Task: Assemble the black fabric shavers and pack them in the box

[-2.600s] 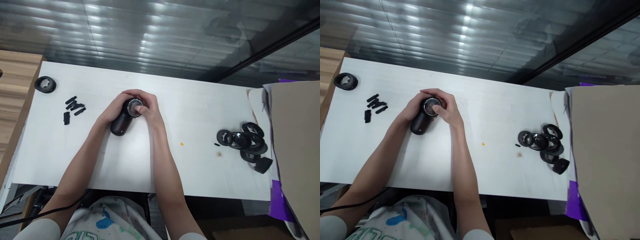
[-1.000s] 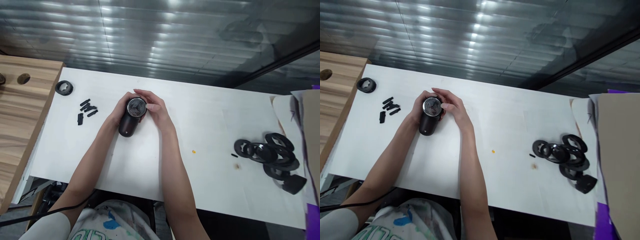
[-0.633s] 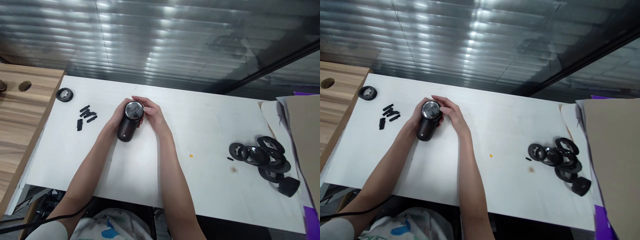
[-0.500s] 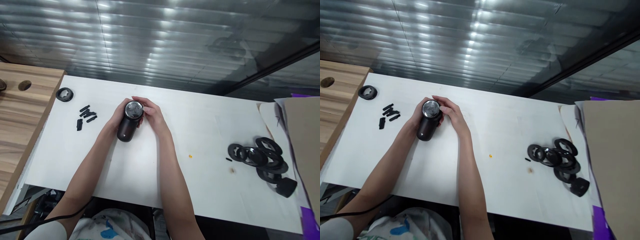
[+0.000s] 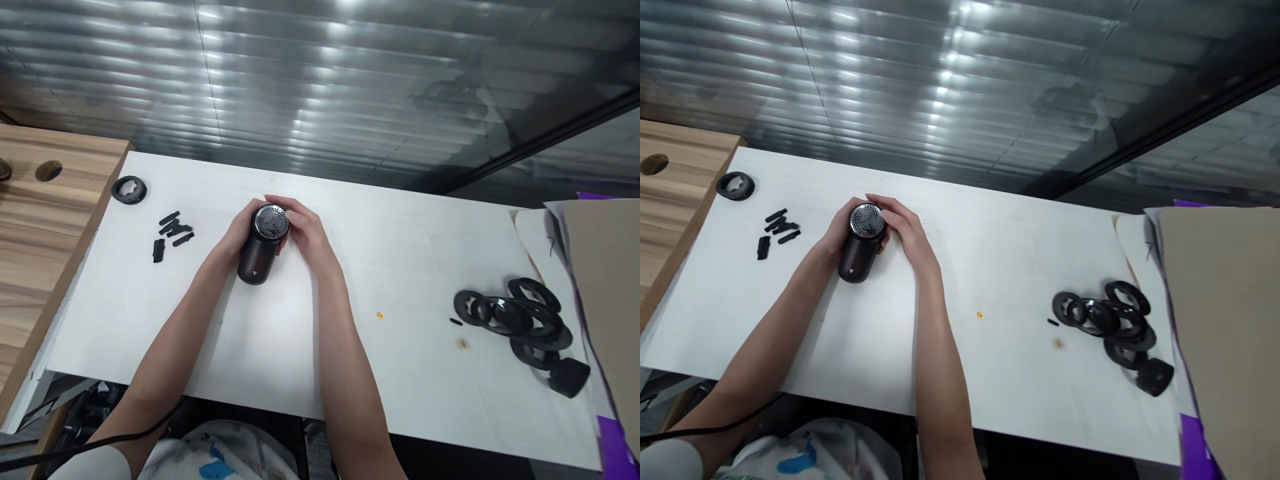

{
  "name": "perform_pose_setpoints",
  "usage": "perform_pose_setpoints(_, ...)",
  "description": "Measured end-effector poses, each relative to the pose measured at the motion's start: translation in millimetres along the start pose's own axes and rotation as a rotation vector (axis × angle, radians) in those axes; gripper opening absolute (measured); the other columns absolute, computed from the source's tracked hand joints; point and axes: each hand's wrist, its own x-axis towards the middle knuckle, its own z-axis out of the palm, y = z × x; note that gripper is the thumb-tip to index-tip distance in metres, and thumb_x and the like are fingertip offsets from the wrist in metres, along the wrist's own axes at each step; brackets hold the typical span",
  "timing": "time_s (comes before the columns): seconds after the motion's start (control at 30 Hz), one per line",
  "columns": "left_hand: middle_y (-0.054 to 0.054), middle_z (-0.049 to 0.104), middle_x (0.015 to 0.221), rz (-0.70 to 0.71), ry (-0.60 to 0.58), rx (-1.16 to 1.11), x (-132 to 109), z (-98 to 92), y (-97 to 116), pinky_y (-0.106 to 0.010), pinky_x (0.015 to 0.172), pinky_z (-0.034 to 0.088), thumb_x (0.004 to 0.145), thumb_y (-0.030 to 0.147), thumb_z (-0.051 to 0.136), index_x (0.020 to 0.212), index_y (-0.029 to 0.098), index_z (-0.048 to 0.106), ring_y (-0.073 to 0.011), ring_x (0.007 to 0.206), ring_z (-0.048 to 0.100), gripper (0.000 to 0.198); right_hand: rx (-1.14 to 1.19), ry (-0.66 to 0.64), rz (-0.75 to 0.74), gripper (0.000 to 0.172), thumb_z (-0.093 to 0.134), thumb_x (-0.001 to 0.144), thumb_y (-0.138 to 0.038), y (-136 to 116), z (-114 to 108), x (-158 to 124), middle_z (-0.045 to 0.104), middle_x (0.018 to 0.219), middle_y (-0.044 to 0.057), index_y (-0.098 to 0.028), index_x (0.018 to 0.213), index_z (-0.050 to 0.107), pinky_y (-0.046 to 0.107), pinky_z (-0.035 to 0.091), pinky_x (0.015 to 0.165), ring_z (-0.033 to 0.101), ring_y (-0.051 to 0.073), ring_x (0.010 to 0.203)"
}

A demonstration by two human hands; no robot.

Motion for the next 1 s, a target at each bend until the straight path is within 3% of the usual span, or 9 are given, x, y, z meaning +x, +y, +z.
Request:
perform_pose_setpoints(0.2, -0.008, 0.067, 0.062, -0.004, 0.001, -0.019, 0.9, -2.1, -1.5, -0.033, 0.053, 0.056, 0.091, 0.055, 0.054, 0.087, 0.018, 0.066, -0.0253, 0.055, 0.069, 0.039, -0.003, 0.01, 0.02, 0.056, 0.068, 0.093, -0.059, -1.5, 1.6, -0.2, 0.073, 0.102, 0.004, -0.021, 0.134, 0.071, 0.033, 0.057, 0.057, 0.059, 0.015, 0.061)
perform_pose_setpoints(0.37, -0.008, 0.066, 0.06, -0.02, -0.003, -0.018, 0.0, -1.9, -0.9, -0.033, 0.052, 0.056, 0.092, 0.058, 0.054, 0.085, 0.018, 0.066, -0.0256, 0.055, 0.068, 0.042, -0.007, 0.007, 0.019, 0.054, 0.068, 0.094, -0.059, -1.1, 1.6, -0.4, 0.071, 0.093, 0.002, -0.022, 0.133, 0.07, 0.033, 0.058, 0.057, 0.059, 0.015, 0.06)
perform_pose_setpoints(0.77, -0.008, 0.066, 0.06, -0.004, -0.023, -0.01, 0.2, -1.5, -0.3, -0.032, 0.052, 0.055, 0.091, 0.054, 0.052, 0.083, 0.019, 0.065, -0.0249, 0.055, 0.068, 0.039, -0.017, 0.008, 0.013, 0.052, 0.069, 0.094, -0.059, 0.8, -0.3, -0.9, 0.074, 0.124, 0.005, -0.023, 0.132, 0.071, 0.032, 0.059, 0.06, 0.061, 0.013, 0.06)
perform_pose_setpoints(1.0, -0.008, 0.066, 0.061, -0.014, -0.018, -0.011, -0.3, -2.5, -0.4, -0.033, 0.052, 0.056, 0.09, 0.055, 0.054, 0.082, 0.019, 0.064, -0.0257, 0.056, 0.068, 0.038, -0.035, 0.002, 0.01, 0.055, 0.069, 0.095, -0.062, 2.8, -2.6, -0.5, 0.074, 0.116, 0.005, -0.023, 0.134, 0.071, 0.033, 0.06, 0.061, 0.061, 0.013, 0.06)
